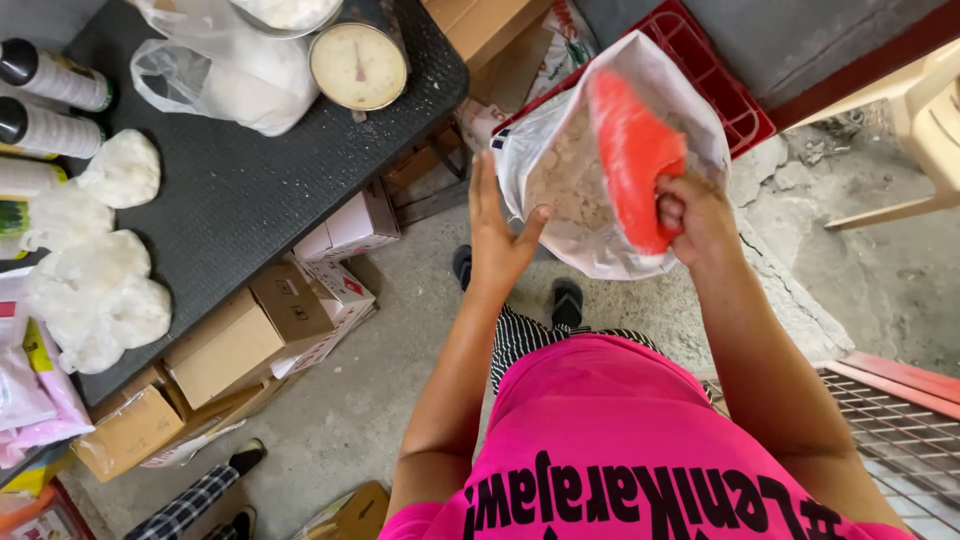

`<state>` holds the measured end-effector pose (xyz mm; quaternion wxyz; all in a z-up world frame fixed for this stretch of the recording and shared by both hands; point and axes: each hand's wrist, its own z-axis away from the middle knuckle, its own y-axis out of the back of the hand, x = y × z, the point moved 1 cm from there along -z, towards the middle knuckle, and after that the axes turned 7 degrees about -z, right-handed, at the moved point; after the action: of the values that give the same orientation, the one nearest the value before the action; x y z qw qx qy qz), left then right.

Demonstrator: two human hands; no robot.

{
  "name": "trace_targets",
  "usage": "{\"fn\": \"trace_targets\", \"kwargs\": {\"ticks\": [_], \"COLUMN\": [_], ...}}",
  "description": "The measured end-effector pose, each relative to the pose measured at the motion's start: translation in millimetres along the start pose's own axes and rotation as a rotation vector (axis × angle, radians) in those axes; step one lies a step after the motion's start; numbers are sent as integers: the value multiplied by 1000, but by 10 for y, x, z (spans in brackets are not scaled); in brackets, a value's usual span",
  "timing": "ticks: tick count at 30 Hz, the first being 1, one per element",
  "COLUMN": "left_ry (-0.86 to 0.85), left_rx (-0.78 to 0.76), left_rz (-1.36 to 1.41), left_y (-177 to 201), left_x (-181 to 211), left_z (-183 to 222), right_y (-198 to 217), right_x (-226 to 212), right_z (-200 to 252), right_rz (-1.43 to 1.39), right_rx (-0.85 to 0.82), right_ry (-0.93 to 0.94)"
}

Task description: Portioning white powder into small plastic bags using a scoop and a mechanical scale.

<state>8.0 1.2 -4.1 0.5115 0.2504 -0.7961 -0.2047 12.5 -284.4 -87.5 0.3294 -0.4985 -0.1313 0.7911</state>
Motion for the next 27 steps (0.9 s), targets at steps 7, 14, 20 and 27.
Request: {"fn": "trace_targets", "kwargs": {"ticks": [7,14,20,27], "left_ry": [931,1259,1220,1270], "left_rx": [-70,-103,64,162], "left_rz": [735,1535,1618,1613], "left_y": [-655,-1137,-1404,-1235], "left_x": [-322,-214,-292,-199], "left_z": [584,528,545,356], "right_y": [-27,-464,-688,-408], "right_x": [151,647,445,6], "right_z": [-343,-642,-360,-113], "right_rz": [-5,619,1249,1741], "right_rx": [-84,-68,-184,-529], "right_ry": [-173,-127,-36,40]}}
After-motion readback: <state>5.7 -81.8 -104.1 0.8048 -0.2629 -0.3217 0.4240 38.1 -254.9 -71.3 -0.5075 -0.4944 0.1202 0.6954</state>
